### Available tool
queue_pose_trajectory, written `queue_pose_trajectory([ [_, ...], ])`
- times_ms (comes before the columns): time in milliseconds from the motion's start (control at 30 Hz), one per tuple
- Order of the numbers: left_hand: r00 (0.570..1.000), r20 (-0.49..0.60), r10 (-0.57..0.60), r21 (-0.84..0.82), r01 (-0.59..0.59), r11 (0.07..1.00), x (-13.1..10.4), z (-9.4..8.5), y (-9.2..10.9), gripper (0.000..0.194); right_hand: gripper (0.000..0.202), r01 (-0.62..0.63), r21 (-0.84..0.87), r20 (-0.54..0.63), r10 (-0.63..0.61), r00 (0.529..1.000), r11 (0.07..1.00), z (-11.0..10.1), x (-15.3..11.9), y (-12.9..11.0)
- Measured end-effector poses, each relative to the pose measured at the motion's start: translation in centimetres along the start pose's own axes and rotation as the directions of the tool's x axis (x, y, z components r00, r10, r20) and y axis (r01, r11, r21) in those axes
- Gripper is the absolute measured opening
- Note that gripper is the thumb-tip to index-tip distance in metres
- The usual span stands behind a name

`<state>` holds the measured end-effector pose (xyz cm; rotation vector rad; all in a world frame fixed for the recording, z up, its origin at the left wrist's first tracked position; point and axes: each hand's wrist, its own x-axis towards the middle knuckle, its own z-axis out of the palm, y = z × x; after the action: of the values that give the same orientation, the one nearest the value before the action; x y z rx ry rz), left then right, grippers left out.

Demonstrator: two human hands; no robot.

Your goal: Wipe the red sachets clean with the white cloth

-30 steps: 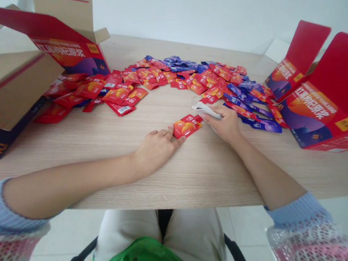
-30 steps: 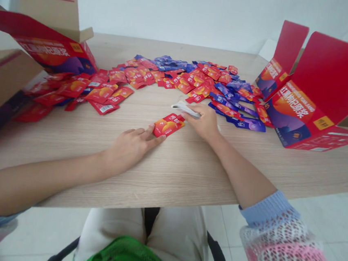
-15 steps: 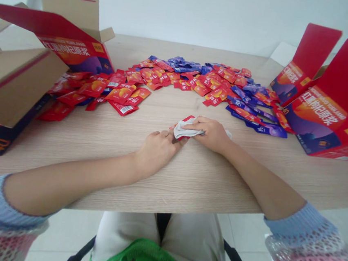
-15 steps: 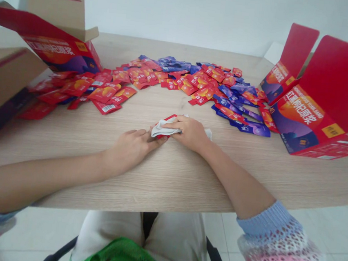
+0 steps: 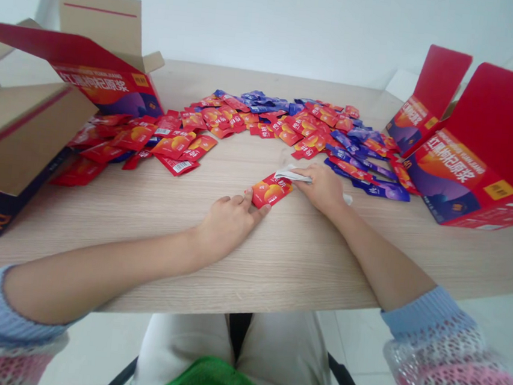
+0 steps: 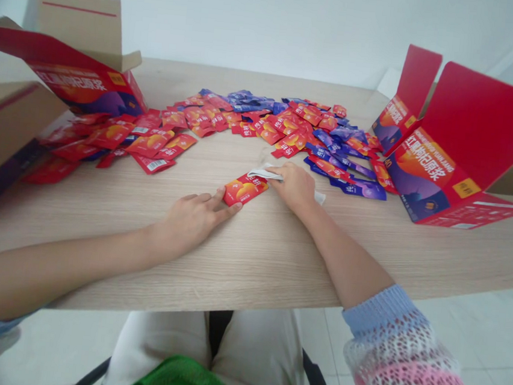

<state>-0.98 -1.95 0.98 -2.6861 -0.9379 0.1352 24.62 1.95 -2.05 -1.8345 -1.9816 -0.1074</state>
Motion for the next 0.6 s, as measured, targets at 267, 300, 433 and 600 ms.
queue_pose_trajectory([
  [267, 1.000, -0.029, 0.001, -0.006, -0.001, 1.000, -0.1, 0.2, 0.0, 0.044, 0.031, 0.291, 0.420, -0.194, -0.228, 0.954, 0.860, -0.1, -1.4, -1.8],
  [300, 1.000, -0.028, 0.007, -0.013, -0.007, 1.000, -0.1, 0.2, 0.0, 0.044, 0.031, 0.329, 0.435, -0.154, -0.291, 0.944, 0.838, 0.0, -1.7, -2.5],
  [433, 1.000, 0.007, 0.030, -0.050, -0.030, 0.998, 0.1, 0.4, -0.2, 0.039, 0.040, 0.395, 0.406, 0.029, -0.444, 0.896, 0.824, 0.2, -2.4, -4.4],
  [600, 0.999, -0.033, 0.033, -0.004, -0.034, 0.999, 0.0, 0.7, -0.2, 0.047, 0.045, 0.239, 0.309, 0.070, -0.273, 0.960, 0.920, 0.2, -1.7, -3.7],
])
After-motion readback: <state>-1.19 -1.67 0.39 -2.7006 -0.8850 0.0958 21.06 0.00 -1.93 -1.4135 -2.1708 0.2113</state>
